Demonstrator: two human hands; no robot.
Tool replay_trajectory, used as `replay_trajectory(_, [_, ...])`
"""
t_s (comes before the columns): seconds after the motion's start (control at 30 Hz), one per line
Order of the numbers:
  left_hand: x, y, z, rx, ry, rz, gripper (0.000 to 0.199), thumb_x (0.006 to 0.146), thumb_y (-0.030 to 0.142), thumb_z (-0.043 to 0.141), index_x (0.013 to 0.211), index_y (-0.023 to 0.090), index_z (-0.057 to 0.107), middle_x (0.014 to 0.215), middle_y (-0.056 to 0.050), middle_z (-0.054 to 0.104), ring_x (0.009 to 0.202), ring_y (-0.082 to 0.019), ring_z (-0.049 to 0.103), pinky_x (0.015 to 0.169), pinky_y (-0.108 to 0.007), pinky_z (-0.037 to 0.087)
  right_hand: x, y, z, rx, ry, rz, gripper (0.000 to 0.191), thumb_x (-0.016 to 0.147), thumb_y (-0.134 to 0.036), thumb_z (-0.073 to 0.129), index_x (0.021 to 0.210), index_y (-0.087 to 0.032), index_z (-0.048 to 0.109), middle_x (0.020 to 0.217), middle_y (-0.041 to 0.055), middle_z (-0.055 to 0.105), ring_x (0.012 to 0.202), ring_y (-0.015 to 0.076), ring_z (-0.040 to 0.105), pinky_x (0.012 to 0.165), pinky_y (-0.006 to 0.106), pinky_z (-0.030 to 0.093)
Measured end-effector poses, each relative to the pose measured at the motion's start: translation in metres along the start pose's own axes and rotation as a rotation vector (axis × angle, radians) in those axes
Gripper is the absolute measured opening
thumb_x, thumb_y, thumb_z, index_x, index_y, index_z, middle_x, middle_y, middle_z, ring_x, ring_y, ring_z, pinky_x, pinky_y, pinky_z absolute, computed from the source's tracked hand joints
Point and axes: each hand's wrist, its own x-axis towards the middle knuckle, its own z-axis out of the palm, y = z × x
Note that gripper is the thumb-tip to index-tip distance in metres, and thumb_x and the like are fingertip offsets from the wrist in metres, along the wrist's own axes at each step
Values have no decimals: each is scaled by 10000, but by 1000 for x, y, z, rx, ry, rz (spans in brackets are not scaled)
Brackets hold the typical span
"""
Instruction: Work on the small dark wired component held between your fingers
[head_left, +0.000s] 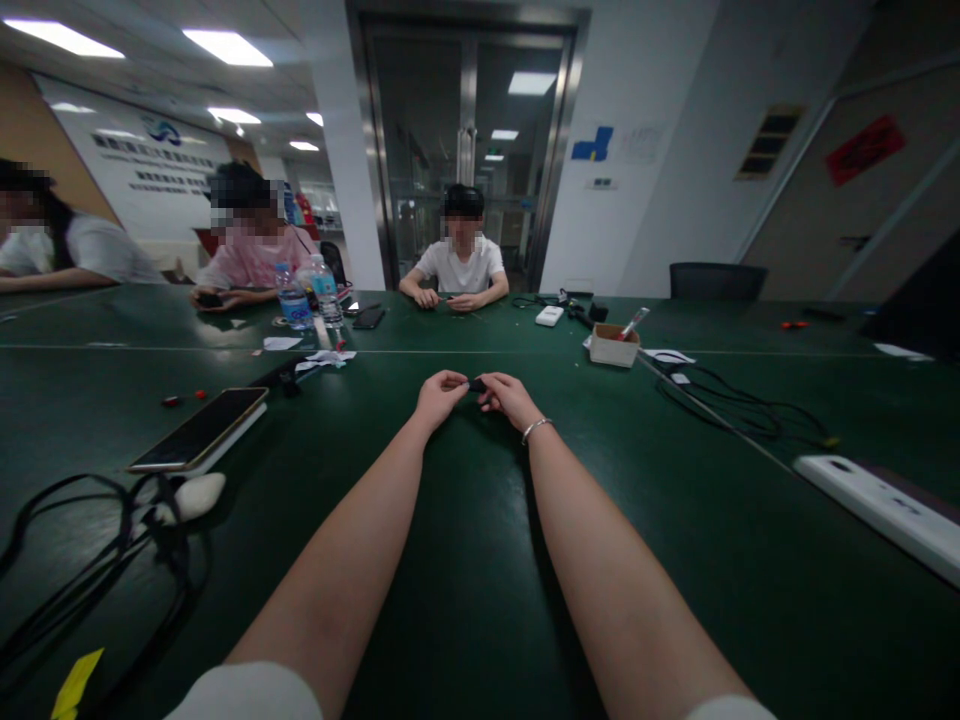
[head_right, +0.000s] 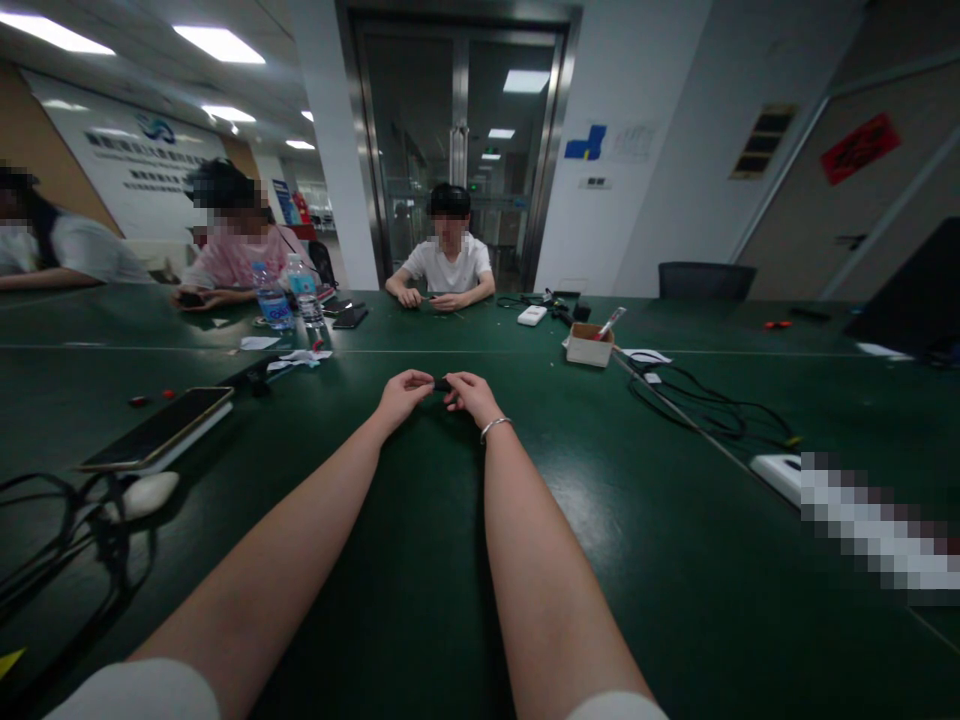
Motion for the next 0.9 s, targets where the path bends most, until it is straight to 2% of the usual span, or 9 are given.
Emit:
replay_trajectory(0.13, [-1,1,0,-30,-5,22,172,664,213,688,817,145,648,834,-58,669,771,-147,619,805,-328,485,0,0,0,-6,-9,-8,218,858,-342,589,878,-127,615,466,-21,576,326,48,420,446,178,490])
replay_trajectory(0.43, [4,-6,0,-64,10,57,172,638,218,705,791,152,665,814,-59,674,776,-166,618,797,-341,482,1,2,0,-13,-8,-20,209,865,-315,566,898,-114,610,465,-22,569,328,50,429,428,174,467])
replay_trajectory(0.53, [3,-5,-1,-72,19,31,181,635,225,708,796,155,668,814,-58,676,777,-168,619,789,-337,481,-2,0,-1,22,-10,-21,159,824,-224,594,951,-132,617,558,-32,596,334,29,405,453,193,505])
replay_trajectory(0.67, [4,-5,-1,-93,24,9,195,640,252,707,804,154,665,781,-53,672,752,-165,615,762,-328,481,-4,-3,-1,75,-18,-46,296,764,-162,630,1057,-192,605,677,-55,597,368,18,428,480,211,544])
replay_trajectory(0.8, [4,-6,-1,-99,26,8,216,628,270,718,800,151,665,759,-53,666,735,-167,614,732,-320,476,-2,-2,0,34,8,-17,190,842,-295,593,965,-151,608,632,-22,608,358,26,417,459,208,535])
replay_trajectory(0.9, [4,-7,-1,-98,29,12,214,618,267,721,791,151,669,766,-55,669,730,-165,613,721,-314,475,-1,-1,0,15,-10,-16,152,854,-252,571,947,-137,609,584,-21,600,344,33,403,443,208,526])
